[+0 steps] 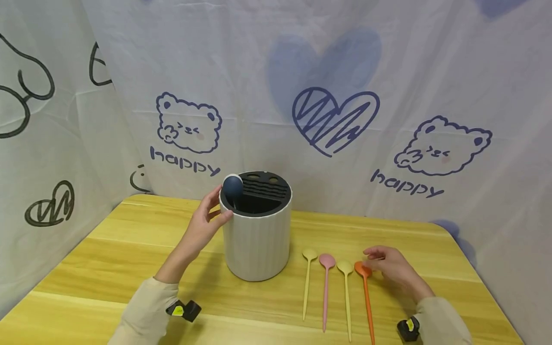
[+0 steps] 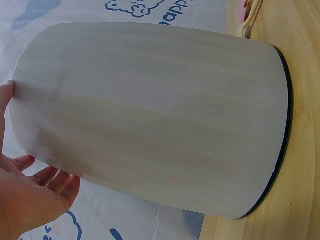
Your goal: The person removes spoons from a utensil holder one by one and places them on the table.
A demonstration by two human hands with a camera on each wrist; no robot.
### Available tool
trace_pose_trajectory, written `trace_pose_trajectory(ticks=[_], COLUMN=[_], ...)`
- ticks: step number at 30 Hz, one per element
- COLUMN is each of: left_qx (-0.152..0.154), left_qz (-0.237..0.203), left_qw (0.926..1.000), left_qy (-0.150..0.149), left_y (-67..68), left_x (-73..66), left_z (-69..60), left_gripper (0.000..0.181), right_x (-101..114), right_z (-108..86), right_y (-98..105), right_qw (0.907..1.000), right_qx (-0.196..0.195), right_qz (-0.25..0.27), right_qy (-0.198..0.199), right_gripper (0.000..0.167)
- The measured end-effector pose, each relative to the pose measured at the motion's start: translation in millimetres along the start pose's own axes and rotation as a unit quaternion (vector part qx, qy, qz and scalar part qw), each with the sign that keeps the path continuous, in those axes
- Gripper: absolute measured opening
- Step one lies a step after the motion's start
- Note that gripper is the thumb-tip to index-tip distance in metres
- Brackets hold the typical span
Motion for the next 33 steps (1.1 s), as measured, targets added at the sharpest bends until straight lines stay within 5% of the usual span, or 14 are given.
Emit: trace_pose_trajectory(ticks=[6, 12, 22, 33], left_qx=[0.004, 0.004, 0.006, 0.008], left_qz=[-0.005, -0.001, -0.002, 0.002], left_qw=[1.0, 1.0, 1.0, 1.0], left_qy=[0.001, 0.009, 0.001, 0.005], left_y=[-2.4, -2.9, 0.6, -0.8], left_x=[2.1, 1.9, -0.8, -2.2], left_z=[-2.8, -3.5, -2.0, -3.7], left_gripper=[0.073, 0.073, 0.074, 0.074], right_x=[16.5, 41.4, 97.1, 159.3], right_z=[-9.2, -14.7, -24.9, -20.5], right_y=[-10.4, -21.5, -27.3, -13.6], right_qw=[0.9887, 0.9804, 0.9781, 0.9855], right_qx=[-0.026, -0.032, -0.049, -0.02], right_qz=[-0.133, -0.168, -0.132, -0.054], right_qy=[0.064, 0.097, 0.153, 0.159], right_gripper=[0.032, 0.029, 0.031, 0.033])
Point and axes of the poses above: each hand's wrist, its own z-axis towards the middle knuckle, its own y-axis out of the back of the hand, x = y × z, the point moved 2 cm from there along z, towards the middle knuckle, and after that the axes turned 2 degrees about x, right-handed, at the moved point
